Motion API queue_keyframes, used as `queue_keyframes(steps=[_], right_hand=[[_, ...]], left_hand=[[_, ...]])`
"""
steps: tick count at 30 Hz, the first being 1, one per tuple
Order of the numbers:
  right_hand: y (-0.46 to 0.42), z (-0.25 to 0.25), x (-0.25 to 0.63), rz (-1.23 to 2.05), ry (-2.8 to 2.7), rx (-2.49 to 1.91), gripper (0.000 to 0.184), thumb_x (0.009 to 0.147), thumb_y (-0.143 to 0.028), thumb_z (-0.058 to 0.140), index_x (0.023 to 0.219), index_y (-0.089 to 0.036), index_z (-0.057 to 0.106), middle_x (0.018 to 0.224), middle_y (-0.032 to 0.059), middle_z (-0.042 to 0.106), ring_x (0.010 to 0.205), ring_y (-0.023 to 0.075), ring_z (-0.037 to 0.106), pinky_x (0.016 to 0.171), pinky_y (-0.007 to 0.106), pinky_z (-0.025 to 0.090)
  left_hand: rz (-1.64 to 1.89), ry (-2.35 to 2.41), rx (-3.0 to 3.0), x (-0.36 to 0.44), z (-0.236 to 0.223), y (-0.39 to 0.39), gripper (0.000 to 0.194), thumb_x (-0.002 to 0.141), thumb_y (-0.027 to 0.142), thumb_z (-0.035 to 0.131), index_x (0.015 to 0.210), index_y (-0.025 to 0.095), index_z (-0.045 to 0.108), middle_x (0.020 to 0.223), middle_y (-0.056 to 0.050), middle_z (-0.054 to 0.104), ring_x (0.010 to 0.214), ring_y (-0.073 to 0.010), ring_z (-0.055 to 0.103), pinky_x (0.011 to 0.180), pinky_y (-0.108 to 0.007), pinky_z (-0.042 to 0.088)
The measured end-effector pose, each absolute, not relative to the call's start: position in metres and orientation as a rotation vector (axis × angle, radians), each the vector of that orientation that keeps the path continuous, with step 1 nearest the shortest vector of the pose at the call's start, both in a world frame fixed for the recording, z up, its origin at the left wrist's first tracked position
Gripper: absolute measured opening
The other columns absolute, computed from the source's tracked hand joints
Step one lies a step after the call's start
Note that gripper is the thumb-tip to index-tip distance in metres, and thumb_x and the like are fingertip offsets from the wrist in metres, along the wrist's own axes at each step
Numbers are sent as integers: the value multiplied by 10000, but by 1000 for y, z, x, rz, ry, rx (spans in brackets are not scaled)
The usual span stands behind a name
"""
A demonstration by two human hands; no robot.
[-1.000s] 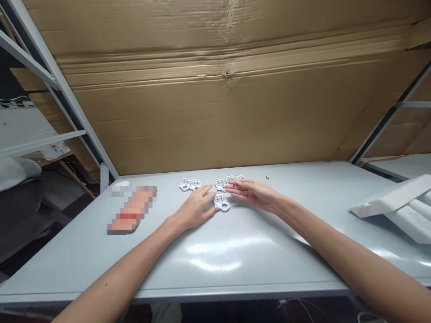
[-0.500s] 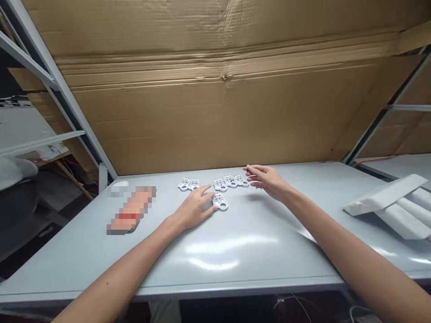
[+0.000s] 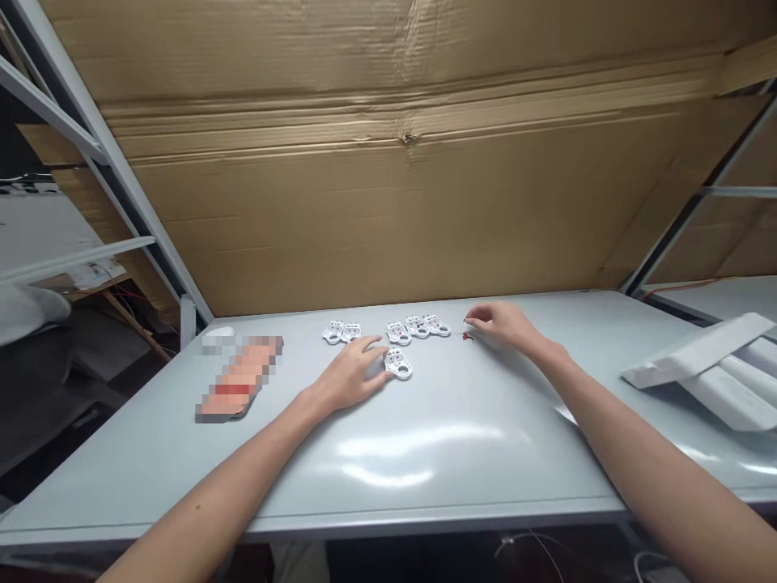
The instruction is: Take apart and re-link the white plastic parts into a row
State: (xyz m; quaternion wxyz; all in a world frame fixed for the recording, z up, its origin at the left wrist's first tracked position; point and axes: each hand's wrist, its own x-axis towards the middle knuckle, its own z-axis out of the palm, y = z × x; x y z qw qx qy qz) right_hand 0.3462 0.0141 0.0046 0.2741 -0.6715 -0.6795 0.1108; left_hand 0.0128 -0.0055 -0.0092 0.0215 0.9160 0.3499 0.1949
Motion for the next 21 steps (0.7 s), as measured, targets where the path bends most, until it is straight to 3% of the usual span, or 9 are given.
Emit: queue_keyframes(steps=[7, 13, 18, 21], right_hand=[[9, 10, 343, 399, -1940, -1934, 214, 812, -312, 576, 735, -242, 764, 917, 59, 767, 831, 235, 667, 676, 290, 458], [10, 9, 338, 231, -1935, -1887, 241, 864, -287, 507, 747, -221, 707, 825, 64, 745, 737, 231, 650, 640, 312, 443], [0, 12, 310, 97, -2088, -1613, 242, 889, -266, 487, 927, -228, 723, 1038, 73, 747, 898, 246, 665, 749, 331, 476], [-12, 14, 286, 173, -2385, -1342, 231, 906, -265, 505, 928, -243, 734, 984, 48, 760, 853, 226, 671, 733, 318, 478]], left_hand=[[599, 1102, 2850, 13, -9, -5, 395, 954, 407, 559, 1260, 164, 619, 1414, -180, 524, 1308, -326, 500, 1073, -481, 441], [753, 949, 2897, 14, -6, -8, 321, 933, 323, 595, 1221, 187, 642, 1372, -159, 569, 1261, -306, 543, 1044, -473, 464], [815, 644, 2955, 21, 3, -17, 216, 942, 253, 565, 1101, 201, 700, 1192, -100, 693, 1076, -242, 646, 941, -407, 504], [684, 581, 2962, 21, 4, -20, 219, 941, 283, 588, 1104, 204, 711, 1155, -87, 722, 1067, -241, 661, 934, -393, 499]])
